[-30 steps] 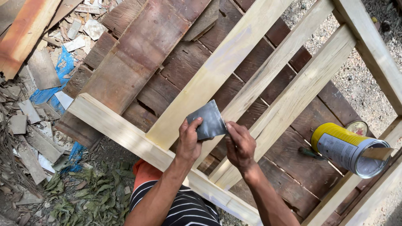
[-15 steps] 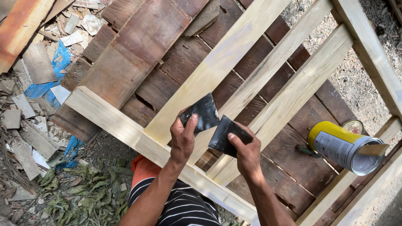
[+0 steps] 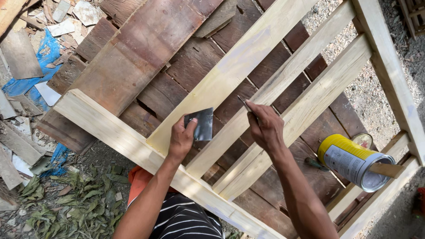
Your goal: The person sands a wooden frame using sandpaper, moving along the edges and slats of the frame. The person holds a second sanding block in the other hand while working on the wood surface.
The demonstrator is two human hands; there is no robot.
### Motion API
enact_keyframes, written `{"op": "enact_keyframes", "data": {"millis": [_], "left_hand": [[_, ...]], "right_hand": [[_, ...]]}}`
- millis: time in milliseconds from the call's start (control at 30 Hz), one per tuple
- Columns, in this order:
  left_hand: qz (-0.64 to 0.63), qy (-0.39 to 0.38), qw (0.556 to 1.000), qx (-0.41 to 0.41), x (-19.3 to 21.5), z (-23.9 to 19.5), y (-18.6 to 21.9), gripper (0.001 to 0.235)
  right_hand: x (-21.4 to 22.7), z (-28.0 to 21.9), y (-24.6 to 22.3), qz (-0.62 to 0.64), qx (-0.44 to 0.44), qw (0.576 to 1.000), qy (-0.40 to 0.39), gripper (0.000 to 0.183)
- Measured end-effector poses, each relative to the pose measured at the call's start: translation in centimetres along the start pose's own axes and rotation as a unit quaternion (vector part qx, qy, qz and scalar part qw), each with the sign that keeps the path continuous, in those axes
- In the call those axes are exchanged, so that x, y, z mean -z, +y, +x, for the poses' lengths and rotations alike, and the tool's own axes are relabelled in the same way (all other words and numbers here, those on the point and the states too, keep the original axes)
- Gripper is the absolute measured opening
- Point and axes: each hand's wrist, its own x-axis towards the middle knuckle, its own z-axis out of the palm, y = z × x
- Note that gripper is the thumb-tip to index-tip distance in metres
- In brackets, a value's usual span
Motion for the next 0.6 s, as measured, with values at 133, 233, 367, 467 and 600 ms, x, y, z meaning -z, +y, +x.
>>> {"op": "enact_keyframes", "data": {"millis": [133, 233, 367, 467, 600], "left_hand": [[0.13, 0.055, 0.987, -0.083, 0.8, 1.7, -3.0, 0.029], [0.17, 0.042, 0.984, -0.031, 0.8, 2.6, -2.7, 0.027], [0.151, 0.014, 0.987, 0.056, 0.7, 2.4, -1.3, 0.03], [0.154, 0.008, 0.986, 0.067, 0.6, 2.5, -0.8, 0.03], [0.174, -0.013, 0.979, 0.107, 0.7, 2.6, -0.8, 0.032]], "right_hand": [[0.0, 7.0, 2.8, -0.19, 0.167, 0.967, -0.023, 0.037], [-0.4, 10.9, 2.9, -0.227, 0.162, 0.957, -0.08, 0.04], [-1.3, 13.8, 1.9, -0.236, 0.153, 0.95, -0.136, 0.049], [-2.2, 12.9, 0.9, -0.242, 0.151, 0.944, -0.163, 0.052], [-2.2, 10.0, 1.0, -0.255, 0.223, 0.925, -0.171, 0.05]]}}
